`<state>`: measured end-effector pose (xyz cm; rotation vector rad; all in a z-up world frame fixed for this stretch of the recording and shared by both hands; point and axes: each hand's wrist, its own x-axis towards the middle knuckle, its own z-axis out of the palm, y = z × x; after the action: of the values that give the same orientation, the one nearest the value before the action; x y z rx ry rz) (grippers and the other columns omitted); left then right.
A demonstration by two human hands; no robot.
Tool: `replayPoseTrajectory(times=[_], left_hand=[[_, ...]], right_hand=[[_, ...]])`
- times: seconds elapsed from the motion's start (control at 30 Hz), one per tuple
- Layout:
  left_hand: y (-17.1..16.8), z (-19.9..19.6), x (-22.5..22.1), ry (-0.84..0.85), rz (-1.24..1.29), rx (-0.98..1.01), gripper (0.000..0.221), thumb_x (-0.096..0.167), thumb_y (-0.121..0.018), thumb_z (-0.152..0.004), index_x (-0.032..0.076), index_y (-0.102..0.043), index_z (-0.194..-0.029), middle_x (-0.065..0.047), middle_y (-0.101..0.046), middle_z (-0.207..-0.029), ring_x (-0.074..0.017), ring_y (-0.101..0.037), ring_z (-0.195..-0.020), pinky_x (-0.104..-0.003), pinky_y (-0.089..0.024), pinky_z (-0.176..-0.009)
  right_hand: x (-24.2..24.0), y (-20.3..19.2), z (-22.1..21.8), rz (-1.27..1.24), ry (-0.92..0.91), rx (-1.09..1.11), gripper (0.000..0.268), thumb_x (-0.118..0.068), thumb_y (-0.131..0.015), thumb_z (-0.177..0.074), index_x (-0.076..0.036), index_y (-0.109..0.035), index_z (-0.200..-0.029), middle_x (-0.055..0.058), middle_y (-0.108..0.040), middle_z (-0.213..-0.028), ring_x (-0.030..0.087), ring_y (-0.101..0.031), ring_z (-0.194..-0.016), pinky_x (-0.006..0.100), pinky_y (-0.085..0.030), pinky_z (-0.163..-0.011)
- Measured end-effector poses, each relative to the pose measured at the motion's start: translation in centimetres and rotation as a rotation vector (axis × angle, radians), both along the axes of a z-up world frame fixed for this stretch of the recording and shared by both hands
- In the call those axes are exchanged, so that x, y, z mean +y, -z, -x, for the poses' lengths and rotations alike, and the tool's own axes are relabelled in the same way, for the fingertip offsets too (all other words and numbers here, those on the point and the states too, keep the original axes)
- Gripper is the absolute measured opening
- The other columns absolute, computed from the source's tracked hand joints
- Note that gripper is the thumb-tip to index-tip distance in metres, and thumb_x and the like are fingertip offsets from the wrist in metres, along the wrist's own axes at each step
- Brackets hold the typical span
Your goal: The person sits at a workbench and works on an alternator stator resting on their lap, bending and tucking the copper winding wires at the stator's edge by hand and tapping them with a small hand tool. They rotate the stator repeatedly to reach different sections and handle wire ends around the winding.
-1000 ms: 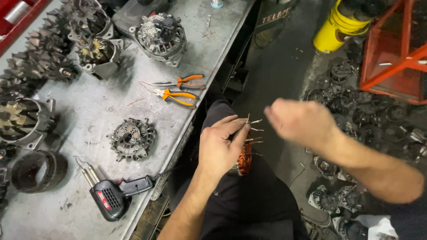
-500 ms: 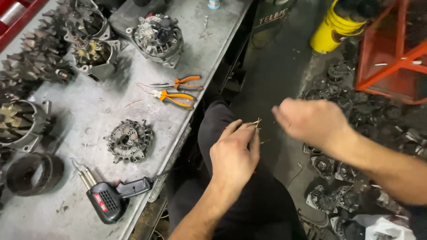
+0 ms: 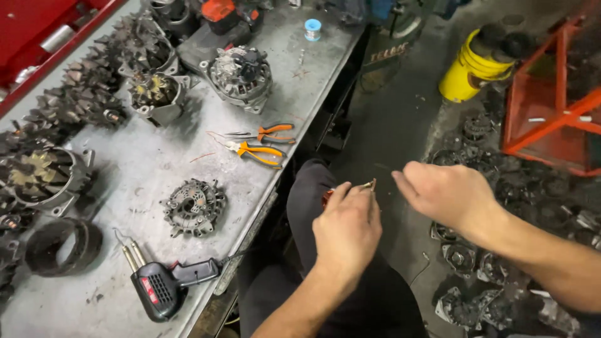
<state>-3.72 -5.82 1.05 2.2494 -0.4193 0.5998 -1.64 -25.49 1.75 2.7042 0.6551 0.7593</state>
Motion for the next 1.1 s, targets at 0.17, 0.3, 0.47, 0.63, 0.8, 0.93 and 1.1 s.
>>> replayPoseTrajectory(times=[0.17, 0.3, 0.47, 0.63, 0.8, 0.93, 1.1], left_hand=[[0.6, 0.4, -1.5, -0.072, -0.149, -0.055, 0.013, 0.012, -0.065, -0.091, 0.004, -0.071, -0.099, -0.006, -0.075, -0.110, -0.0268, -0.070, -0.108, -0.035, -0.058, -0.061], [0.8, 0.0, -1.8, -0.059, -0.133, -0.071, 0.013, 0.012, -0.065, -0.090, 0.005, -0.070, -0.099, -0.007, -0.075, -0.111, -0.0270, -0.069, -0.109, -0.035, -0.058, -0.063], [1.2, 0.6, -1.8, -0.049, -0.168, -0.067, 0.015, 0.012, -0.066, -0.087, 0.004, -0.070, -0.100, -0.009, -0.075, -0.112, -0.0281, -0.069, -0.110, -0.035, -0.059, -0.062], [1.1, 1.1, -1.6, -0.058, -0.169, -0.079, 0.010, 0.012, -0.066, -0.087, 0.005, -0.068, -0.095, -0.008, -0.074, -0.108, -0.0272, -0.069, -0.109, -0.034, -0.057, -0.063], [1.0, 0.5, -1.5, -0.037, -0.156, -0.080, 0.016, 0.013, -0.068, -0.084, 0.004, -0.068, -0.098, -0.009, -0.074, -0.112, -0.0297, -0.069, -0.112, -0.035, -0.057, -0.067], [0.9, 0.7, -1.5, -0.054, -0.145, -0.097, 0.007, 0.011, -0.066, -0.088, 0.006, -0.066, -0.093, -0.008, -0.073, -0.109, -0.0276, -0.069, -0.110, -0.034, -0.057, -0.064], [1.2, 1.1, -1.3, -0.026, -0.136, -0.076, 0.009, 0.011, -0.067, -0.086, 0.007, -0.067, -0.094, -0.007, -0.072, -0.106, -0.0277, -0.067, -0.108, -0.035, -0.057, -0.063]], right_hand=[[-1.2, 1.4, 0.6, 0.050, 0.030, 0.025, 0.036, -0.039, -0.062, -0.101, -0.017, -0.054, -0.073, 0.004, -0.057, -0.055, 0.029, -0.051, -0.037, 0.039, -0.040, -0.036], [-1.5, -1.0, 0.6, -0.055, 0.034, 0.008, 0.034, -0.022, -0.067, -0.102, -0.014, -0.053, -0.073, 0.001, -0.055, -0.060, 0.023, -0.046, -0.038, 0.035, -0.038, -0.035], [-1.3, -1.1, 0.6, 0.015, 0.138, 0.049, 0.036, -0.031, -0.064, -0.102, -0.013, -0.052, -0.073, 0.004, -0.062, -0.061, 0.030, -0.056, -0.044, 0.038, -0.044, -0.041], [-0.5, -0.1, 2.3, 0.004, 0.092, 0.130, 0.034, -0.035, -0.061, -0.100, -0.016, -0.055, -0.072, 0.002, -0.062, -0.061, 0.029, -0.058, -0.043, 0.039, -0.044, -0.039], [-1.0, -0.8, 1.7, 0.025, 0.027, 0.087, 0.038, -0.032, -0.061, -0.101, -0.017, -0.054, -0.067, 0.003, -0.055, -0.056, 0.026, -0.047, -0.038, 0.037, -0.037, -0.036], [-2.0, -1.5, 1.7, 0.145, 0.022, 0.028, 0.027, -0.033, -0.063, -0.102, -0.019, -0.056, -0.079, 0.000, -0.055, -0.064, 0.024, -0.050, -0.042, 0.036, -0.039, -0.038], [-1.2, -0.5, 2.7, 0.078, 0.060, 0.132, 0.038, -0.041, -0.062, -0.099, -0.018, -0.051, -0.071, 0.003, -0.055, -0.057, 0.029, -0.052, -0.042, 0.039, -0.041, -0.040]])
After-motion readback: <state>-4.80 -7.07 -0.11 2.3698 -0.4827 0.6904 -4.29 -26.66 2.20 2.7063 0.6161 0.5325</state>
